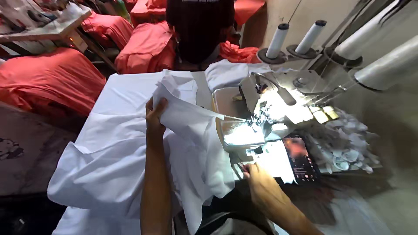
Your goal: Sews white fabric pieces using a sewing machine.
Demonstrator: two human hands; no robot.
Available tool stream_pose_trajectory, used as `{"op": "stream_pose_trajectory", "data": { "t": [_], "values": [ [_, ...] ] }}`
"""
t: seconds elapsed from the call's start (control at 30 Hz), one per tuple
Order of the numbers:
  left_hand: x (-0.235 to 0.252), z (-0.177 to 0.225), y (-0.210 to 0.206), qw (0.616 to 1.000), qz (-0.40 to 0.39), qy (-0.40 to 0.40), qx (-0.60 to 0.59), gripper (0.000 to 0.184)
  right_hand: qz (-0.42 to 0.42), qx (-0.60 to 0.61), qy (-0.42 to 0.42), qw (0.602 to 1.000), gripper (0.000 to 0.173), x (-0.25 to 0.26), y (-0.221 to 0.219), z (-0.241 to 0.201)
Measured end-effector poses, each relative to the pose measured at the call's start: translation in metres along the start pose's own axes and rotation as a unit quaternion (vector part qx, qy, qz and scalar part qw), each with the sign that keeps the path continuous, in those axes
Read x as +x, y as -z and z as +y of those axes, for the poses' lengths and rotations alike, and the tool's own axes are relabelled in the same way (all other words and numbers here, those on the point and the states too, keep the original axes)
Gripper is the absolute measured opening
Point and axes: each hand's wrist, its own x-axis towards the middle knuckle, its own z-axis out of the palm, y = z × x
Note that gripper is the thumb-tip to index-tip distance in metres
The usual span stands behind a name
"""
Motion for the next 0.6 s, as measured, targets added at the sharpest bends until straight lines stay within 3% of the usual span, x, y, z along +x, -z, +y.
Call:
{"op": "stream_pose_trajectory", "data": {
  "t": [0.07,0.13,0.23,0.3,0.4,0.6],
  "values": [
    [-0.001,-0.001,0.002,1.0,-0.011,-0.01,-0.005,0.013,-0.129,0.118,-0.039,0.984,0.032,-0.005,0.033,0.012],
    [0.001,-0.002,0.005,0.999,-0.027,-0.022,-0.015,0.015,-0.247,0.272,-0.054,0.928,0.039,-0.005,0.062,0.031],
    [0.003,-0.008,0.014,0.995,-0.06,-0.025,-0.074,0.019,-0.287,0.542,-0.031,0.789,0.042,0.002,0.082,0.043],
    [0.003,-0.011,0.02,0.986,-0.102,-0.02,-0.133,0.019,-0.278,0.644,-0.041,0.712,0.042,0.017,0.089,0.035],
    [0.003,-0.013,0.022,0.969,-0.16,-0.021,-0.188,0.014,-0.244,0.674,-0.088,0.691,0.04,0.047,0.093,0.015],
    [0.003,-0.016,0.027,0.962,-0.179,-0.02,-0.203,0.013,-0.221,0.719,-0.149,0.642,0.043,0.09,0.076,-0.001]
  ]
}}
